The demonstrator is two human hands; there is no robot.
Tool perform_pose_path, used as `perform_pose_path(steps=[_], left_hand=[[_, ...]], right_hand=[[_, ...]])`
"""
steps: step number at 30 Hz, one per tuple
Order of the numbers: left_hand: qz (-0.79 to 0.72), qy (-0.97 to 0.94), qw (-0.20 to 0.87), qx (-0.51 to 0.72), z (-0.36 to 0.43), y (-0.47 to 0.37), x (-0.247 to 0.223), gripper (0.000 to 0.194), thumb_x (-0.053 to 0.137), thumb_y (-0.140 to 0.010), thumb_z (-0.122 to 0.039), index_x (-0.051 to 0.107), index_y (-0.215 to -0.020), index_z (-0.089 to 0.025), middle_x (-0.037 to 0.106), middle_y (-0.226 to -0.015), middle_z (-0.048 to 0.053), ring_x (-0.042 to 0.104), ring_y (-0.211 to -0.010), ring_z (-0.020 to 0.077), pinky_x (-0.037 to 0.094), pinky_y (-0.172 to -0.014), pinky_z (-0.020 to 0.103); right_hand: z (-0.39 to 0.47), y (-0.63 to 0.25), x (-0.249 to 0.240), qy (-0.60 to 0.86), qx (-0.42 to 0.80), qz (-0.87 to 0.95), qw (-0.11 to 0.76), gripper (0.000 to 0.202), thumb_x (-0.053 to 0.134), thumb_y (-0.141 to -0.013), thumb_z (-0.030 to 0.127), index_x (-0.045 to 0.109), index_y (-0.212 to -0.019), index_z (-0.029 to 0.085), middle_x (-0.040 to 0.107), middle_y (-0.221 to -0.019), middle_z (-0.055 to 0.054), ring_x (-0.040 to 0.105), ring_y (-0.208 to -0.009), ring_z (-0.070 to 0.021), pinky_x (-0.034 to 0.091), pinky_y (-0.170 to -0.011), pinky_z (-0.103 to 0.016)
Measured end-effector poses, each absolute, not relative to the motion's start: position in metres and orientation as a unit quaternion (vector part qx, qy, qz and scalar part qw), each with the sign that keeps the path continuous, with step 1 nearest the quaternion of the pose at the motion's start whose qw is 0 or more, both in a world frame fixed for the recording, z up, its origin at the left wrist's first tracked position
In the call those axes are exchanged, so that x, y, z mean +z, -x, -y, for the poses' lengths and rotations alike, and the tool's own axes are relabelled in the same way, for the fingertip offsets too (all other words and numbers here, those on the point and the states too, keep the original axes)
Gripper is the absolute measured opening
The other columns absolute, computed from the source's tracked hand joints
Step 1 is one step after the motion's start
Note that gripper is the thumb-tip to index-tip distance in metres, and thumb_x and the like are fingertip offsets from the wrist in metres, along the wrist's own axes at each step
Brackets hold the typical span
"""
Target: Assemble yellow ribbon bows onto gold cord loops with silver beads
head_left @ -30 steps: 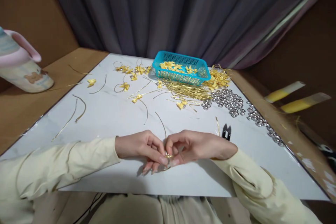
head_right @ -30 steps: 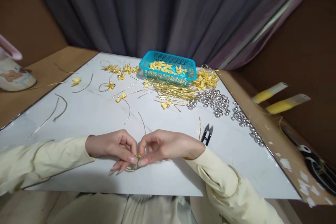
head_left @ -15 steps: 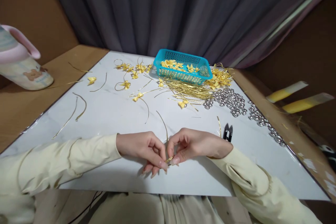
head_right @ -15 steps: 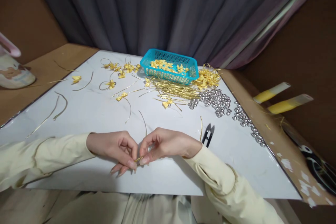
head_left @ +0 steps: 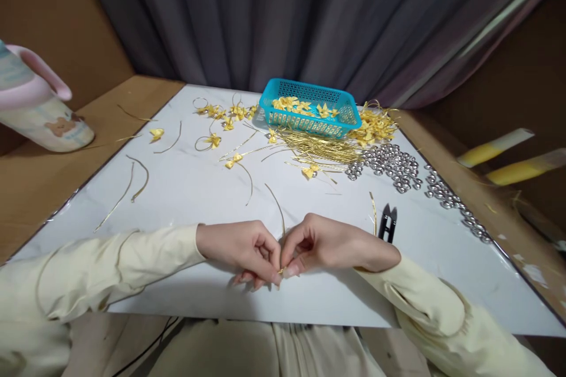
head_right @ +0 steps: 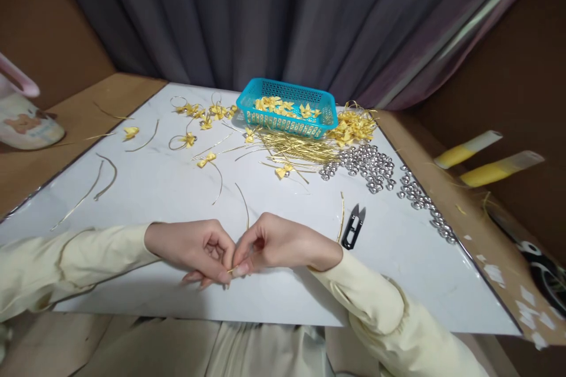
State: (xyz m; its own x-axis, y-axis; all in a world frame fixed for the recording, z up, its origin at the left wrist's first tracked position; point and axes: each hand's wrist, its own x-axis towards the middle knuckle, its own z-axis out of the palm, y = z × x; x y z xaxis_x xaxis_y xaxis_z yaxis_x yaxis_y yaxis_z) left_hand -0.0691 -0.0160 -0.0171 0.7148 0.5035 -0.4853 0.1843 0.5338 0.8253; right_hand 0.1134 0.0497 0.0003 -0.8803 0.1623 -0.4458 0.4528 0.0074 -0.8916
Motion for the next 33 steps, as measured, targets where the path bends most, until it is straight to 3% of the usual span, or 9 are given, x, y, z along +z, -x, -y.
perform_pose_path(steps=[8, 18, 29, 33], left_hand=[[-0.387, -0.485, 0.777, 0.103, 0.017, 0.067, -0.014, 0.023, 0.068, -0.072, -0.034, 0.059, -0.068, -0.012, 0.058, -0.049, -0.004, 0.042, -0.033, 0.0026, 0.034, -0.031, 0.012], [-0.442, -0.509, 0.728, 0.126, 0.024, 0.065, -0.014, 0.027, 0.062, -0.077, -0.038, 0.062, -0.083, -0.011, 0.061, -0.061, -0.002, 0.042, -0.035, 0.0016, 0.03, -0.03, 0.011], [-0.468, -0.541, 0.696, 0.061, 0.026, 0.064, -0.009, 0.024, 0.059, -0.077, -0.036, 0.06, -0.076, -0.013, 0.056, -0.057, -0.003, 0.038, -0.034, 0.0021, 0.028, -0.031, 0.012], [-0.466, -0.548, 0.691, 0.068, 0.026, 0.064, -0.01, 0.026, 0.06, -0.076, -0.039, 0.06, -0.074, -0.013, 0.057, -0.056, -0.003, 0.039, -0.036, 0.0023, 0.03, -0.034, 0.013]], right_hand=[[-0.047, -0.114, 0.006, -0.233, -0.592, -0.767, 0.089, 0.018, 0.063, -0.067, 0.019, 0.072, -0.078, 0.008, 0.065, -0.071, -0.004, 0.049, -0.062, -0.0101, 0.037, -0.055, -0.02], [-0.055, -0.119, 0.013, -0.233, -0.571, -0.78, 0.106, 0.02, 0.061, -0.068, 0.019, 0.072, -0.08, 0.008, 0.065, -0.072, -0.005, 0.049, -0.061, -0.0098, 0.037, -0.054, -0.019], [-0.053, -0.117, -0.002, -0.198, -0.585, -0.777, 0.126, 0.026, 0.065, -0.068, 0.026, 0.072, -0.085, 0.008, 0.066, -0.071, -0.004, 0.051, -0.061, -0.0096, 0.039, -0.055, -0.018], [-0.052, -0.116, -0.001, -0.199, -0.574, -0.784, 0.132, 0.024, 0.062, -0.07, 0.021, 0.072, -0.086, 0.008, 0.066, -0.073, -0.005, 0.051, -0.063, -0.0098, 0.039, -0.056, -0.018]])
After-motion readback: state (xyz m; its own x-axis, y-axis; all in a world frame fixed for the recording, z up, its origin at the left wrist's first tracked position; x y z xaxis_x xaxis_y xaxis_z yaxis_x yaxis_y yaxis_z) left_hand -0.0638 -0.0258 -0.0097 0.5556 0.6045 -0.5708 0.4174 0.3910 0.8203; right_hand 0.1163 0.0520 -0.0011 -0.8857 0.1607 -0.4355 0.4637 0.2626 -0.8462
